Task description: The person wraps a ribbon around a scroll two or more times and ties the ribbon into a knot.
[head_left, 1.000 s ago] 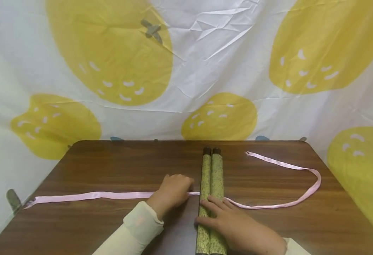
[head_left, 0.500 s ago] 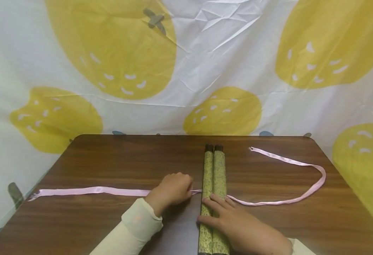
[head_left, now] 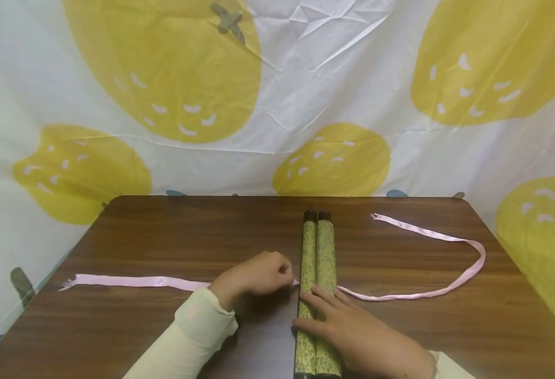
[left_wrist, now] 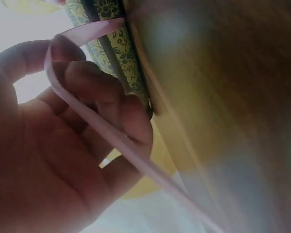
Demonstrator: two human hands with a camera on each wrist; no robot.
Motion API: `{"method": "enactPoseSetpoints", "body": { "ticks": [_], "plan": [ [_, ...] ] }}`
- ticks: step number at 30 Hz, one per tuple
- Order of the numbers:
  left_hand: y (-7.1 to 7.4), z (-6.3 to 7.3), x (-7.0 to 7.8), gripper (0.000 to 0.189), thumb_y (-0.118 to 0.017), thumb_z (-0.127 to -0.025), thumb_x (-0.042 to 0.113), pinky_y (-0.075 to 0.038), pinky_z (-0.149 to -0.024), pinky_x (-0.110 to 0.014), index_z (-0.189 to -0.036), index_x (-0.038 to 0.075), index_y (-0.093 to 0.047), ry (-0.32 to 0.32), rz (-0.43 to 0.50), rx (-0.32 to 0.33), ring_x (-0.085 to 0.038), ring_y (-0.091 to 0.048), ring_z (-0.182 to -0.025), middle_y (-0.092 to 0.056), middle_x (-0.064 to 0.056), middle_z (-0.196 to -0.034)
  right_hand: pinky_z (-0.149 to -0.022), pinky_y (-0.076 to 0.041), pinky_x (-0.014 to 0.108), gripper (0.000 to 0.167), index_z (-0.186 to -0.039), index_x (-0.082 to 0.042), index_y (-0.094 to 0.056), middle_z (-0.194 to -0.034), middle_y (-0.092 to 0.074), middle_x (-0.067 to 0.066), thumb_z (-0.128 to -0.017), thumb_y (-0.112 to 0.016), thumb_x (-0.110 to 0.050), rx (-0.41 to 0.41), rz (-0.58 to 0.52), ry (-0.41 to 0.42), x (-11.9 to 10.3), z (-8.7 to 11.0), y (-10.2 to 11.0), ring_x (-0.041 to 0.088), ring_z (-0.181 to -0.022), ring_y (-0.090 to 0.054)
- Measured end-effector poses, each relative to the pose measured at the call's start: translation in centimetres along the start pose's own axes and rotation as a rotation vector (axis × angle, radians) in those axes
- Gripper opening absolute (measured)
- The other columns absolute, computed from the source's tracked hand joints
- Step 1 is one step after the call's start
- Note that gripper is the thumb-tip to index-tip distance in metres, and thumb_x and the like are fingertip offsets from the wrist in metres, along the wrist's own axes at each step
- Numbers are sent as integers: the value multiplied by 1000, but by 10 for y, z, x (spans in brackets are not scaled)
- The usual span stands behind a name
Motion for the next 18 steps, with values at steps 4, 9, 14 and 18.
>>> {"method": "enactPoseSetpoints", "body": {
  "ticks": [4, 9, 14, 18],
  "plan": [
    [0, -3, 1, 33, -56, -95, 19, -35, -54, -23, -62, 17, -53, -29, 85, 0, -7, -38, -53, -40, 10, -57, -109, -38, 62, 74, -143, -33, -51, -157, -41, 13, -77, -82, -41, -48, -23, 2, -1, 0, -1, 39, -145, -37],
    [1, -5, 2, 35, -55, -97, 19, -33, -53, -22, -63, 9, -56, -58, 162, -5, -7, -36, -52, -39, 10, -55, -110, -37, 62, 80, -146, -36, -48, -158, -40, 11, -78, -63, -75, -98, -22, 0, -3, 0, -4, 38, -145, -37],
    [1, -5, -1, 41, -53, -101, 25, -30, -50, -23, -68, 3, -59, -48, 233, -32, -7, -32, -49, -37, 9, -53, -107, -40, 62, 76, -144, -38, -50, -156, -43, 9, -83, -43, -83, -90, -4, 12, -10, 3, -7, 37, -144, -40],
    [2, -3, -4, 44, -53, -102, 31, -30, -50, -24, -75, -1, -65, -17, 291, -44, -8, -31, -48, -36, 8, -51, -107, -40, 63, 75, -144, -37, -50, -156, -43, 10, -85, -42, -82, -98, 0, 17, -13, 3, -9, 37, -144, -40]
  ]
}}
Point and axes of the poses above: each hand's wrist, its own z-axis away from the middle knuckle, its own y-axis out of the back of the hand, x = y × z, the point moved 7 cm from there along -z, towards the middle knuckle
